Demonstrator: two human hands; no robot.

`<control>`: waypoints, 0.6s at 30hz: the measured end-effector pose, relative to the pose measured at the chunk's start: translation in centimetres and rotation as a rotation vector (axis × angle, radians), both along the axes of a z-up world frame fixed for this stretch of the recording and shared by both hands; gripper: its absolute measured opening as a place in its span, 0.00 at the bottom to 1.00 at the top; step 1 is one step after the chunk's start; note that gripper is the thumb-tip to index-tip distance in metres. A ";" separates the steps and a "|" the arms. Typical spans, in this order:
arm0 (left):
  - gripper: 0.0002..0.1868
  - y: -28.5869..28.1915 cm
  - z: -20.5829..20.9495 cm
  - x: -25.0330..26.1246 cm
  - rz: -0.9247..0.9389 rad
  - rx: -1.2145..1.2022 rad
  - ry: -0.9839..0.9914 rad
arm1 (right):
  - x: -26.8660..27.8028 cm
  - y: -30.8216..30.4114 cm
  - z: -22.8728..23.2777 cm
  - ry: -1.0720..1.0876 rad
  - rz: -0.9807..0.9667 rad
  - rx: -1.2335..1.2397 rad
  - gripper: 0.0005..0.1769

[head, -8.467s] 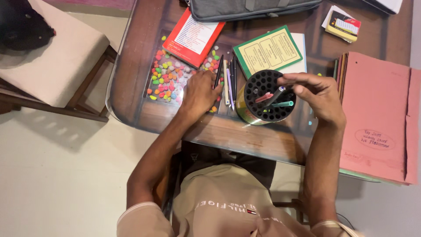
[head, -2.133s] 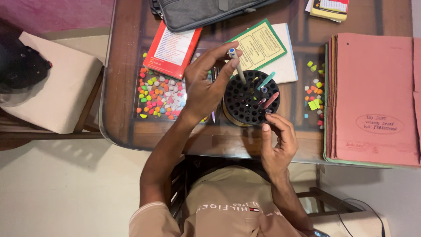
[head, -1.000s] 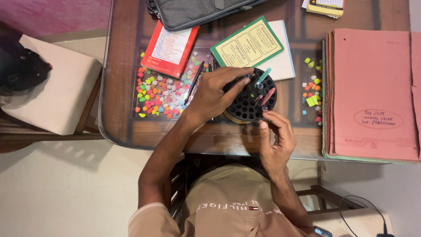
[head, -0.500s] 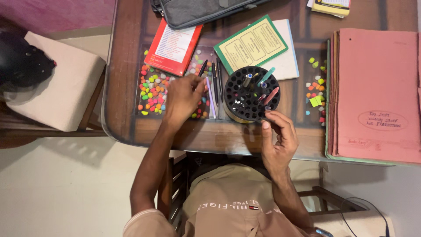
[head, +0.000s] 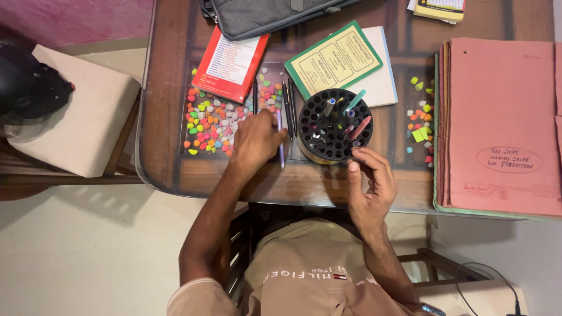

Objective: The person flips through a pink folder, closes it, and then picks up a cylindrical container. They place several pens and pencils into the container one by one, arranging them upright.

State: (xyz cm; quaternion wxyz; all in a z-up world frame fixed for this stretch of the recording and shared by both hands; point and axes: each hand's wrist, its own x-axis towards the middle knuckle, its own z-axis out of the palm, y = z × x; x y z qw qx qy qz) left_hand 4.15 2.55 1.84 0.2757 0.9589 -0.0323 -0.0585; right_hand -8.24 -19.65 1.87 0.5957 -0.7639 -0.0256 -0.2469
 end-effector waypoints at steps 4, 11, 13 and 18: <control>0.20 -0.5 1.0 -1.6 -0.021 -0.063 0.067 | 0.0 0.0 0.1 -0.010 0.003 -0.015 0.11; 0.08 0.4 1.0 -3.7 -0.294 -0.085 -0.117 | 0.0 -0.1 0.0 -0.007 -0.002 -0.026 0.11; 0.10 0.8 1.3 -4.5 -0.381 -0.053 -0.152 | 0.0 -0.1 0.0 -0.011 0.000 -0.025 0.10; 0.05 1.4 1.4 -5.5 -0.590 0.181 -0.293 | -0.2 -0.1 0.1 -0.006 0.008 -0.012 0.10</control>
